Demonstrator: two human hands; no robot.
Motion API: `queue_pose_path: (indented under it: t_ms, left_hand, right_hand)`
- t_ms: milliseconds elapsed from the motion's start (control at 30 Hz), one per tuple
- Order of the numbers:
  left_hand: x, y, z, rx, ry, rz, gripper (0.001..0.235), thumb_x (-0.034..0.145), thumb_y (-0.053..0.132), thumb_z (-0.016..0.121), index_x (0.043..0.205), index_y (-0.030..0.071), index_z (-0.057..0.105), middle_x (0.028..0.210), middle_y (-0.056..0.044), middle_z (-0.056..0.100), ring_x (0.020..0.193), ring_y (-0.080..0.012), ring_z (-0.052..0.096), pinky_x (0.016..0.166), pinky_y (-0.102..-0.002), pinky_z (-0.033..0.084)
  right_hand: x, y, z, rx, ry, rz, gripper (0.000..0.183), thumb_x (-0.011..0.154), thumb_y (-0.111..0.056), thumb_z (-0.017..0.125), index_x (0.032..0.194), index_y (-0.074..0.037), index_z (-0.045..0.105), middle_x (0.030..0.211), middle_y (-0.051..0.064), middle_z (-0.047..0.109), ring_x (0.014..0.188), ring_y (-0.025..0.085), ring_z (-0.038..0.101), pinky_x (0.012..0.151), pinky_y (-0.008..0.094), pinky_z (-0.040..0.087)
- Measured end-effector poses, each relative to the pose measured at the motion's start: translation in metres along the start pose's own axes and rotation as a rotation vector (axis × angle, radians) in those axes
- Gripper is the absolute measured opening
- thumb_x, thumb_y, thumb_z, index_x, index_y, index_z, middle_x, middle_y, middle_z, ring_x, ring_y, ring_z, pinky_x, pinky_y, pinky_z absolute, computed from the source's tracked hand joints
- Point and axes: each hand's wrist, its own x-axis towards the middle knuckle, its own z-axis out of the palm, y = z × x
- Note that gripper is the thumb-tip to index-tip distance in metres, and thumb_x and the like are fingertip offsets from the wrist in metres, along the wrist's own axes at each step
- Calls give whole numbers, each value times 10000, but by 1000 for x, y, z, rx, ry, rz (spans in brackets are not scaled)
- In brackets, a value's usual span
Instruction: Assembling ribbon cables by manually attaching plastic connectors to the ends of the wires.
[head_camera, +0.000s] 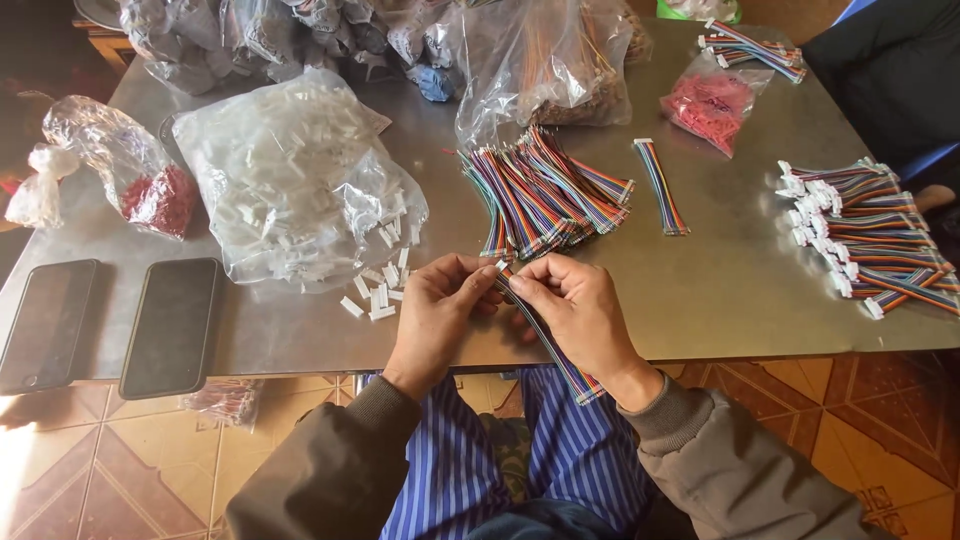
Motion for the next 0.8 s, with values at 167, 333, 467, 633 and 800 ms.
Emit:
queue_pose_path:
  t_ms: [167, 333, 467, 633, 800]
  left_hand:
    - [5, -10, -6, 1, 47, 34, 236, 1053, 110, 761, 1166, -93, 798, 826, -193, 793, 748, -178, 760, 709, -287, 681]
    - [-1, 1, 0, 12, 37, 46, 254, 1064, 150, 755, 1199, -56, 822, 875, -200, 814, 799, -194, 782, 728, -306, 689]
    - [2, -4, -1, -20, 3, 78, 363, 971, 15, 816, 1327, -40, 771, 908, -143, 792, 836, -178, 781, 770, -311, 699]
    - [3, -9, -3, -48, 8, 92, 389, 969, -4, 809, 1355, -24, 762, 897, -103, 761, 849, -174, 774, 785, -321, 707]
    - [2, -5, -3, -97, -15, 63, 454, 897, -21, 878, 1339, -15, 776, 855, -79, 753, 805, -139, 778, 763, -303, 712]
  right_hand:
    - [7, 17, -3, -12, -45, -31, 51, 969, -28, 800, 978, 22, 806, 710, 136, 783, 577, 175, 771, 498, 308, 643]
    - [5, 17, -5, 8, -58, 0, 65, 973, -28, 795, 943, 30, 789, 679, 156, 787, 540, 175, 768, 488, 289, 643]
    - [3, 7, -2, 62, -33, -13, 97, 940, -16, 839, 1002, 48, 801, 760, 122, 784, 651, 142, 777, 535, 314, 684]
    - [1, 11, -2, 20, -19, -58, 102, 939, -35, 870, 1003, 33, 830, 741, 81, 744, 671, 74, 722, 554, 278, 671]
    - [2, 16, -3, 70, -49, -12, 88, 940, -68, 882, 945, 1, 827, 724, 65, 752, 679, 85, 717, 581, 252, 626]
